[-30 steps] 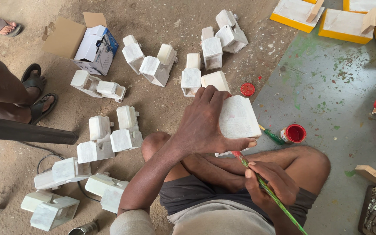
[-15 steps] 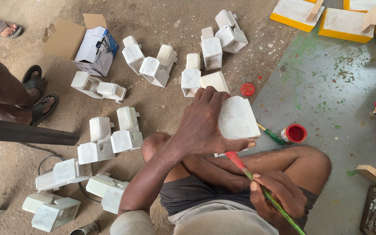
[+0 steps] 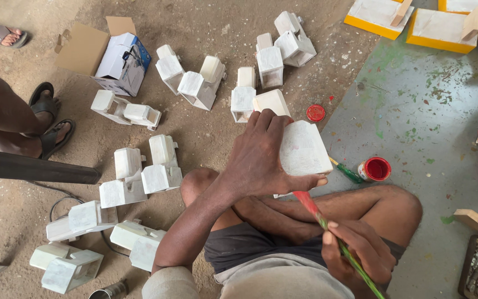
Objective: The person sits on the floor and paints white wooden blocks red using a paintbrush. They repeatedly dip the brush into a red paint can and apply paint to the sides and edges of each block, turning the blocks to cover multiple faces.
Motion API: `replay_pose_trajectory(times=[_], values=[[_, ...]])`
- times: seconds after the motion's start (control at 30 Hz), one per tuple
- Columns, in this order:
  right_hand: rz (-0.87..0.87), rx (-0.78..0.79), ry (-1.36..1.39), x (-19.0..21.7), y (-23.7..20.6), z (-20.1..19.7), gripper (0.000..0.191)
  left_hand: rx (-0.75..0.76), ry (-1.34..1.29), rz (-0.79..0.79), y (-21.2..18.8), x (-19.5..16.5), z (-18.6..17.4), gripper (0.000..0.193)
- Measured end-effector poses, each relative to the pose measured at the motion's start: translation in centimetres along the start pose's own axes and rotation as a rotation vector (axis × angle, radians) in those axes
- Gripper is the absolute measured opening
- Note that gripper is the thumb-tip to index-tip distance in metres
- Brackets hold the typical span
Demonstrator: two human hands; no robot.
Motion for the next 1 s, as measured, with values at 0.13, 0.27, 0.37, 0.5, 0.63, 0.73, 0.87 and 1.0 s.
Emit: replay_pose_trajectory(times=[0.13,0.27,0.37,0.5,0.63,0.73,0.87,1.0], values=[[0.006,0.023,0.022,-0.3,-0.1,0.7,0.017,0.005,-0.006,-0.017,-0.1,0.0,0.1,0.102],[0.008,-0.008,0.057,-0.1,0.0,0.3,0.018,-0.001,0.001,0.009,0.0,-0.1,0.0,0.102],[-0.013,-0.004,-0.015,-0.1,0.1,0.1,0.017,0.009,-0.003,-0.019,-0.1,0.1,0.1,0.103],[0.001,0.007,-0.022,-0.2,0.0,0.6,0.017,-0.023,-0.005,-0.004,0.0,-0.2,-0.1,0.101],[0.032,-0.029,-0.004,0.1,-0.2,0.2,0.016,-0.039,0.007,-0.003,0.0,-0.3,-0.4,0.101],[-0.003,-0.036,-0.007,0.1,0.0,0.4,0.017,-0.03,0.007,-0.015,-0.1,-0.4,-0.3,0.102],[-0.06,-0.018,-0.041,0.3,0.1,1.1,0.017,-0.031,0.015,-0.01,-0.2,-0.4,-0.2,0.104],[0.002,-0.04,-0.053,0.4,-0.1,0.5,0.016,-0.049,0.021,0.001,-0.3,-0.4,-0.3,0.104]])
Point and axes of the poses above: each hand's wrist, its own y-axis towards the middle knuckle, its own z-axis out of the palm, x = y × z, the point moved 7 cm from there along y, towards the middle knuckle, and after that the axes turned 15 degrees about -x, right-handed, at the moved point
